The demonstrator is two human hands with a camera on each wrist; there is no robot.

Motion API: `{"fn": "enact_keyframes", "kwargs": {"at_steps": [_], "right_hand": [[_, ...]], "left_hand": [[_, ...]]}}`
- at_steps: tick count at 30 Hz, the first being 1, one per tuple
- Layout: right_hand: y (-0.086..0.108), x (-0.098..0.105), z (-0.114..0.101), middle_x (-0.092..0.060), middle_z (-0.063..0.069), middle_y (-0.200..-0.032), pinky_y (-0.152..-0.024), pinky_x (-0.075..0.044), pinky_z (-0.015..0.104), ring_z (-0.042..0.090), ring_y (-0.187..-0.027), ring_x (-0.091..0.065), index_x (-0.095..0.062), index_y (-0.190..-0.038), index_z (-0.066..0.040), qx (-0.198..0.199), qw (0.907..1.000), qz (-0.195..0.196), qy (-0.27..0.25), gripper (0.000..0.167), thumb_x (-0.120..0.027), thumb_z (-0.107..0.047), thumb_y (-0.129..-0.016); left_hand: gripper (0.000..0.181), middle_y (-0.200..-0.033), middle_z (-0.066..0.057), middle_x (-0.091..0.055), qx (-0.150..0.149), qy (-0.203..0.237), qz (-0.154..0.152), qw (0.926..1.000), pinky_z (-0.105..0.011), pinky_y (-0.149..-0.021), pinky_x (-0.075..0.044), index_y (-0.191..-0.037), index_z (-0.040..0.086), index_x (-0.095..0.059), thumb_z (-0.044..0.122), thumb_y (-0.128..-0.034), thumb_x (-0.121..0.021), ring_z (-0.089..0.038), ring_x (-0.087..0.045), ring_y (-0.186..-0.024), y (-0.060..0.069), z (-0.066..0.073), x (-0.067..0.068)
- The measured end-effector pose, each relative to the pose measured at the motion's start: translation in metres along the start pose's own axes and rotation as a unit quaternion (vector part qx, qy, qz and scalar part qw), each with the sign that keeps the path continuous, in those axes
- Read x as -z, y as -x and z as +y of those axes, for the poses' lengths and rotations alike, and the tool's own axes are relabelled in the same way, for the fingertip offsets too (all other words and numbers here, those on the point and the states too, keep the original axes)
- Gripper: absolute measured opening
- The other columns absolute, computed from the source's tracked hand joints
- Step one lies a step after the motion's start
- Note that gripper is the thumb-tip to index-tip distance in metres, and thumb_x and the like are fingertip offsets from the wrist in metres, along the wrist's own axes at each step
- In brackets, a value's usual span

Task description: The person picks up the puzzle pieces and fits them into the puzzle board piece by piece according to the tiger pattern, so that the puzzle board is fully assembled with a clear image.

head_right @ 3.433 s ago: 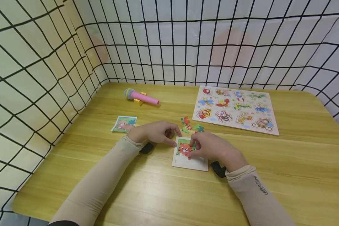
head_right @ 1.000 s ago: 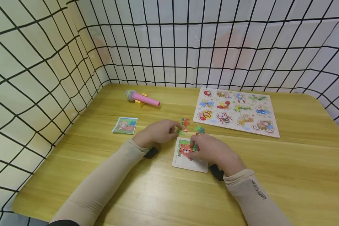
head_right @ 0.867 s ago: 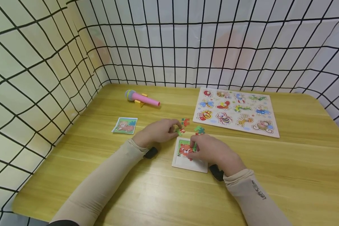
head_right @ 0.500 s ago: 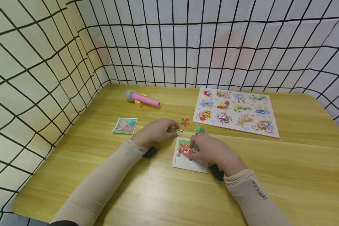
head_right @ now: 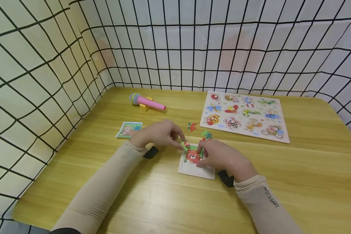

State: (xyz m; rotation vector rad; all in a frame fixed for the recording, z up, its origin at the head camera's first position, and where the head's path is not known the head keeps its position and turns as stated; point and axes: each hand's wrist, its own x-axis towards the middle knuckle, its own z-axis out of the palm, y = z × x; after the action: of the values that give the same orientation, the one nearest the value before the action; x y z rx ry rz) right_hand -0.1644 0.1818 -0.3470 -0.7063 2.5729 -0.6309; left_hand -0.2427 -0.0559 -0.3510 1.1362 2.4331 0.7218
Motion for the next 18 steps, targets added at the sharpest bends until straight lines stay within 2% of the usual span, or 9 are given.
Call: {"fn": "enact_keyframes", "kwargs": {"at_steps": [4, 8, 14, 18], "right_hand": [[0.001, 0.0, 0.002, -0.057, 0.002, -0.086, -0.068, -0.045, 0.034, 0.016, -0.076, -0.052, -0.067, -0.107, -0.009, 0.008, 1.0, 0.001, -0.003, 0.029, -0.081, -0.023, -0.086], [0.001, 0.0, 0.004, -0.057, 0.002, -0.085, -0.068, -0.045, 0.034, 0.016, -0.075, -0.052, -0.066, -0.107, -0.008, 0.012, 0.9999, 0.003, -0.006, 0.028, -0.081, -0.021, -0.086], [-0.001, 0.0, 0.005, -0.056, 0.002, -0.084, -0.067, -0.045, 0.033, 0.016, -0.075, -0.051, -0.066, -0.108, -0.007, 0.011, 0.9999, 0.0, -0.007, 0.029, -0.08, -0.021, -0.087], [-0.001, 0.0, 0.004, -0.056, 0.003, -0.085, -0.067, -0.044, 0.034, 0.017, -0.075, -0.051, -0.066, -0.108, -0.007, 0.007, 0.9999, -0.002, -0.007, 0.029, -0.081, -0.021, -0.087]], "left_hand": [[0.027, -0.071, 0.003, -0.064, -0.044, 0.032, -0.052, 0.9972, -0.024, -0.059, -0.045, -0.097, 0.014, -0.073, 0.03, -0.0804, -0.088, -0.007, -0.054, -0.062, -0.001, 0.004, -0.006], [0.028, -0.071, 0.003, -0.063, -0.064, 0.038, -0.09, 0.9932, -0.023, -0.061, -0.045, -0.092, 0.012, -0.072, 0.028, -0.0781, -0.09, -0.007, -0.054, -0.063, -0.003, 0.011, -0.011], [0.03, -0.075, 0.005, -0.063, -0.063, 0.044, -0.128, 0.9888, -0.023, -0.063, -0.045, -0.088, 0.012, -0.071, 0.03, -0.0752, -0.092, -0.007, -0.053, -0.068, -0.003, 0.017, -0.017], [0.027, -0.077, 0.004, -0.064, -0.058, 0.052, -0.136, 0.9876, -0.023, -0.064, -0.045, -0.089, 0.012, -0.072, 0.028, -0.077, -0.091, -0.008, -0.054, -0.069, -0.002, 0.018, -0.017]]}}
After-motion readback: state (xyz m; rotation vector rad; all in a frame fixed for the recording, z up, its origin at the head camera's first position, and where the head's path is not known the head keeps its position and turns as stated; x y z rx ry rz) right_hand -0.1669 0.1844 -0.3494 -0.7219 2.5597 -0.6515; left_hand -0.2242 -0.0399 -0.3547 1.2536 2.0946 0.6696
